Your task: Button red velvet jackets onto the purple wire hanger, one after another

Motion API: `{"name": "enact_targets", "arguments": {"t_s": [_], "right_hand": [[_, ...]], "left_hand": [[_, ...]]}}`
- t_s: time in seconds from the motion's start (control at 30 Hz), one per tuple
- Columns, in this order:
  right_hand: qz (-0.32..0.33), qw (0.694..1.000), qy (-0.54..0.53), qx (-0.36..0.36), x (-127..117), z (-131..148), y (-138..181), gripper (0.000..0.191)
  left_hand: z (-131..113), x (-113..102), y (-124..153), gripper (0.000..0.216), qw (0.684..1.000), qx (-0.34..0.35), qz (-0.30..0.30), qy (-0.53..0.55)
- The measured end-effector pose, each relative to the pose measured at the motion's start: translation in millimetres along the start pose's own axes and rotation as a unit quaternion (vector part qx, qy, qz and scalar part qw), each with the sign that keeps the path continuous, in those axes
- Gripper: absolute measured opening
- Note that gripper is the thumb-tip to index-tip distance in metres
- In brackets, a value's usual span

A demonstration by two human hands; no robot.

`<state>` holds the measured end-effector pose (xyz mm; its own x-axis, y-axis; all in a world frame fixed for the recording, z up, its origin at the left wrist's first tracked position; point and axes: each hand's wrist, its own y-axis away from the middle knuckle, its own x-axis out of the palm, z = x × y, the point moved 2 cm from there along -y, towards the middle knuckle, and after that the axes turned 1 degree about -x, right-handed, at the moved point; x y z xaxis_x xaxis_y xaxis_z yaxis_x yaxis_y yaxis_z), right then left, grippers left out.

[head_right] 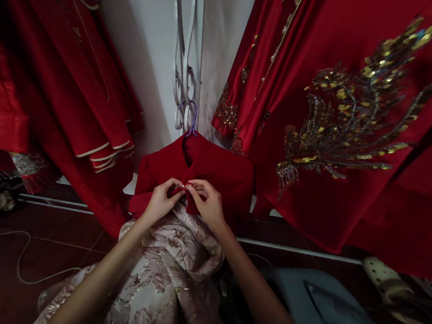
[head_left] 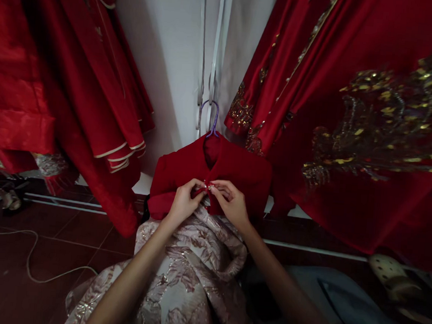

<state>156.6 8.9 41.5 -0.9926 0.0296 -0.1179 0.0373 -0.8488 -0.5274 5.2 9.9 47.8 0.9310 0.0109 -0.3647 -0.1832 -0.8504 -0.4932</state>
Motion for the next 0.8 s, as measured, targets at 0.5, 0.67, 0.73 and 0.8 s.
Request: {"name": "enact_targets", "arguments": {"t_s": [0.5, 0.67, 0.73, 0.8], "right_hand": [[-0.068, 0.997, 0.02, -0.023, 6.2, 6.3, 2.7, 0.029], [-0.037, 0.999, -0.013, 0.003, 1.7, -3.7, -1.2, 0.034], [-0.022, 0.999, -0.021, 0.009, 0.2, -6.6, -5.5, 0.036], [-0.003, 1.0, -0.025, 0.007, -0.7, -7.7, -10.3, 0.037]], "left_hand": [[-26.2, -16.0, -14.8, 0.014, 0.972, 0.089, 0.099, -0.195], [-30.0, -16.7, -17.9, 0.01, 0.961, 0.105, 0.121, -0.225], [-33.2, -16.3, -21.1, 0.01, 0.954, 0.113, 0.124, -0.249], [-35.2, -14.7, -24.4, 0.01, 0.949, 0.12, 0.124, -0.265]]}}
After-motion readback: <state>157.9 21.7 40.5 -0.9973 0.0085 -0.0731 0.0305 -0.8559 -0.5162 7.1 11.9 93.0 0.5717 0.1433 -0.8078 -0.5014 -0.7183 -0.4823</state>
